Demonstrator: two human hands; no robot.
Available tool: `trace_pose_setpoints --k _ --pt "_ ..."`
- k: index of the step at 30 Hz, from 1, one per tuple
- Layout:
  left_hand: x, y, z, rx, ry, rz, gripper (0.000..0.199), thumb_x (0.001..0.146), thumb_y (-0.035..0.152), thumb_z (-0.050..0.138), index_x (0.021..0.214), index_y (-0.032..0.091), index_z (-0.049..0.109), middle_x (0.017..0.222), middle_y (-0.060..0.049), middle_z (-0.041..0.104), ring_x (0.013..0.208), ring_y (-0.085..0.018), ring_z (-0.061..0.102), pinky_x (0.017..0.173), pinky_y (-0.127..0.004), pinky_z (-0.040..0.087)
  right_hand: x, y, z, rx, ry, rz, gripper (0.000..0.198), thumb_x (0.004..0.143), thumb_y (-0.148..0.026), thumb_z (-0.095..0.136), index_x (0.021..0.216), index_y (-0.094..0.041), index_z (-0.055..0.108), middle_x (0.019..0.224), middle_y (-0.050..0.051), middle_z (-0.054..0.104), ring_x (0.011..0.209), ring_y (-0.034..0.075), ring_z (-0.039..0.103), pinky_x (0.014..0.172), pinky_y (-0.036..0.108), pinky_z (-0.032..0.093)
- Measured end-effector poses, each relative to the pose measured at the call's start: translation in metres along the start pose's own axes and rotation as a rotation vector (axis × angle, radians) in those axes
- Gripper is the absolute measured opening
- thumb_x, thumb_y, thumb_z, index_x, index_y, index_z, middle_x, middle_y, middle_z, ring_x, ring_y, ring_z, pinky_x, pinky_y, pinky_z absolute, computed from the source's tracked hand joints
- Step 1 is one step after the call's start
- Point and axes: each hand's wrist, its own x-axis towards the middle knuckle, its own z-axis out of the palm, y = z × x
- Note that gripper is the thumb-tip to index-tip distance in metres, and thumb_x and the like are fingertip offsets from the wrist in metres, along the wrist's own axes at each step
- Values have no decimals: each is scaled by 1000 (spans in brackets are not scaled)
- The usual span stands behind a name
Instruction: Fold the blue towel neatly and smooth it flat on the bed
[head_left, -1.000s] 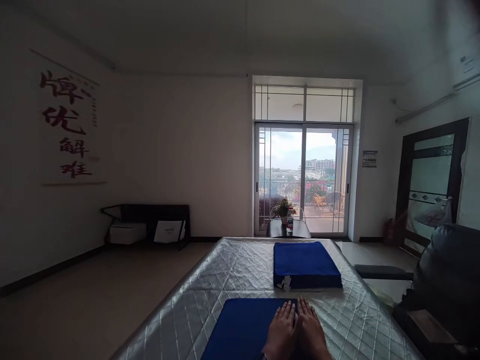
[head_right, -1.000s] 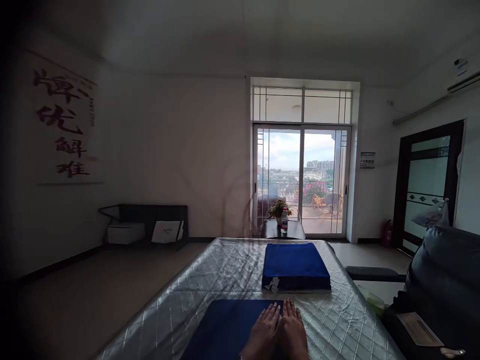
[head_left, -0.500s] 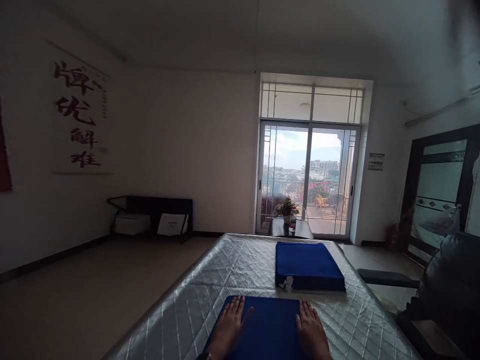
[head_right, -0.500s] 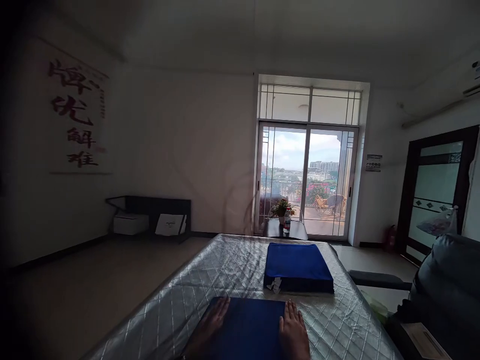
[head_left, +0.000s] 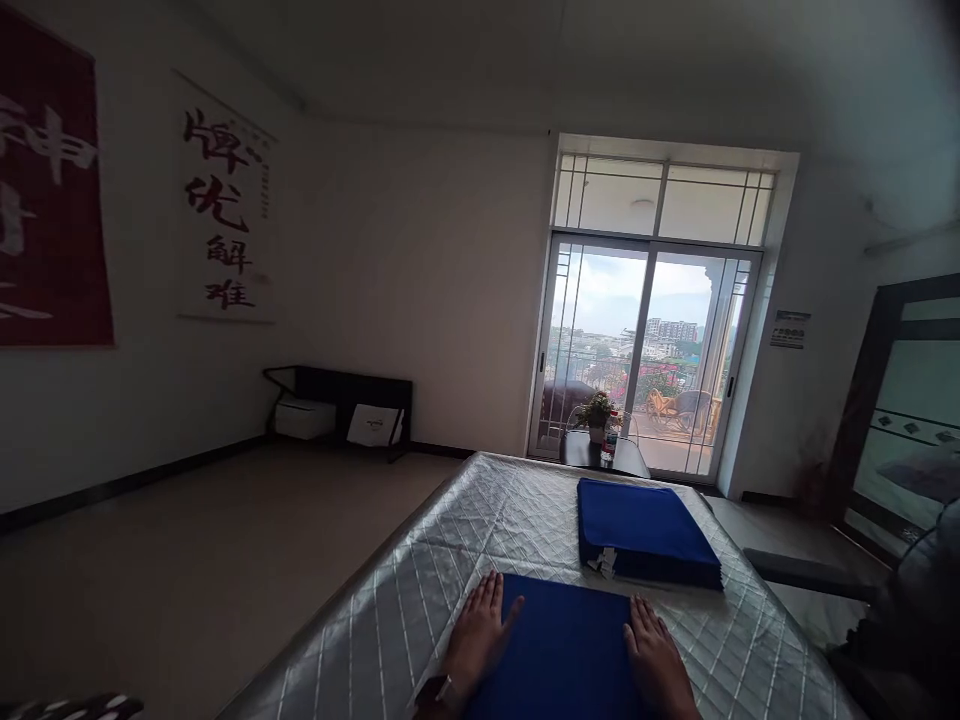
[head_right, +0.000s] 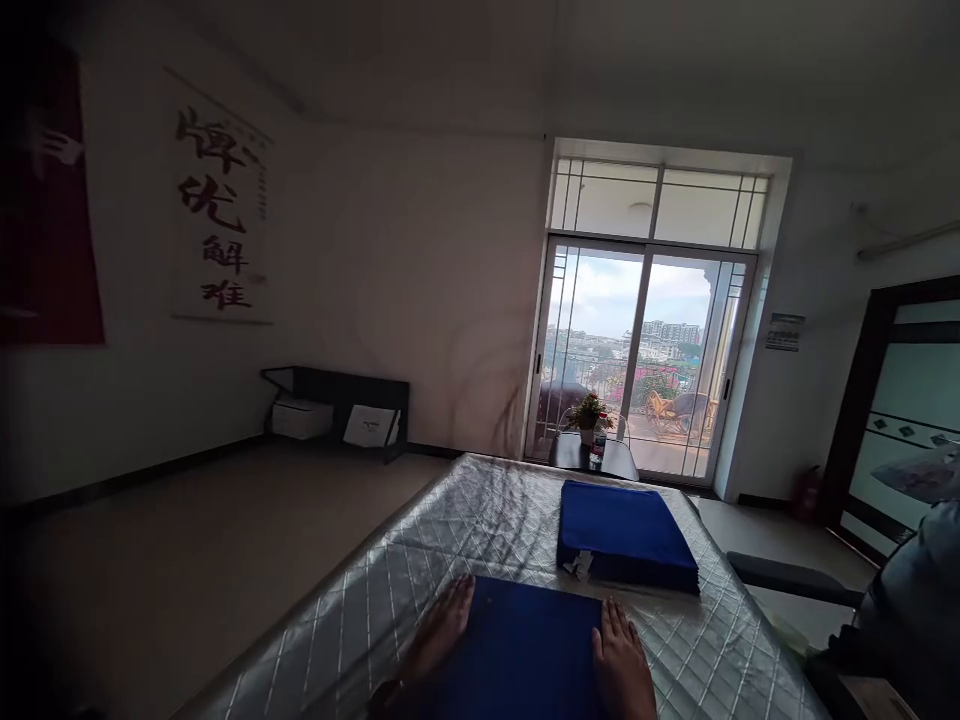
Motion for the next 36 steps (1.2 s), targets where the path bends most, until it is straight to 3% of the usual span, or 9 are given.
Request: trace_pose_setpoints --k 3,7,12,16,22,27,30,33,36 --pt "-2 3 -10 -28 -78 10 68 99 55 22 151 20 47 148 -11 56 144 -32 43 118 -52 35 -2 -4 -5 -6 -8 9 66 98 -34 18 156 -5 31 163 9 25 153 20 21 125 39 17" --pt "-4 7 -18 -33 -81 2 71 99 59 21 149 19 50 147 -13 57 142 -34 44 117 -52 37 -10 -12 -17 -8 -13 50 66 98 -33 19 157 -6 30 163 9 25 152 19 21 124 39 18" --pt "-7 4 -12 -18 -38 38 71 99 62 24 148 18 52 146 -14 57 141 -34 45 114 -51 38 -26 -19 -24 15 -18 84 65 97 -32 22 156 -9 32 164 8 25 153 19 19 124 39 17" --pt "-6 -2 -5 -2 -41 69 68 100 62 23 147 23 53 149 -10 55 143 -31 43 115 -47 37 -38 -16 -15 34 -115 84 67 97 -37 22 158 -9 27 165 6 19 154 20 16 124 39 18" --pt "-6 0 -5 36 -126 3 80 101 61 20 152 4 40 159 -20 36 149 -31 32 121 -47 28 -50 -15 -9 48 -106 76 68 100 -41 17 159 -10 20 167 5 14 155 18 10 125 39 10" --pt "-7 0 -6 49 -140 3 80 102 60 18 152 1 37 160 -20 34 149 -30 32 122 -46 26 -54 -16 -13 79 -86 71 66 101 -40 18 159 -9 22 167 7 15 155 18 9 125 39 9" --pt "-6 -1 -8 60 -77 -6 79 102 59 22 151 0 39 159 -22 36 148 -31 34 122 -47 28 -54 -17 -13 71 -83 69 66 101 -39 18 159 -8 22 167 7 13 155 19 10 125 39 9" --pt "-9 11 -12 65 -14 19 74 103 56 23 151 3 41 157 -21 39 148 -32 35 121 -49 30 -53 -17 -12 65 -82 68 66 101 -39 18 159 -7 21 167 8 13 155 19 11 125 39 9" --pt "-27 50 -18 12 -74 155 69 104 54 23 151 8 43 157 -17 42 148 -30 36 121 -49 31 -53 -17 -11 72 -78 76 66 101 -38 18 159 -8 22 167 8 16 155 19 11 125 39 9"
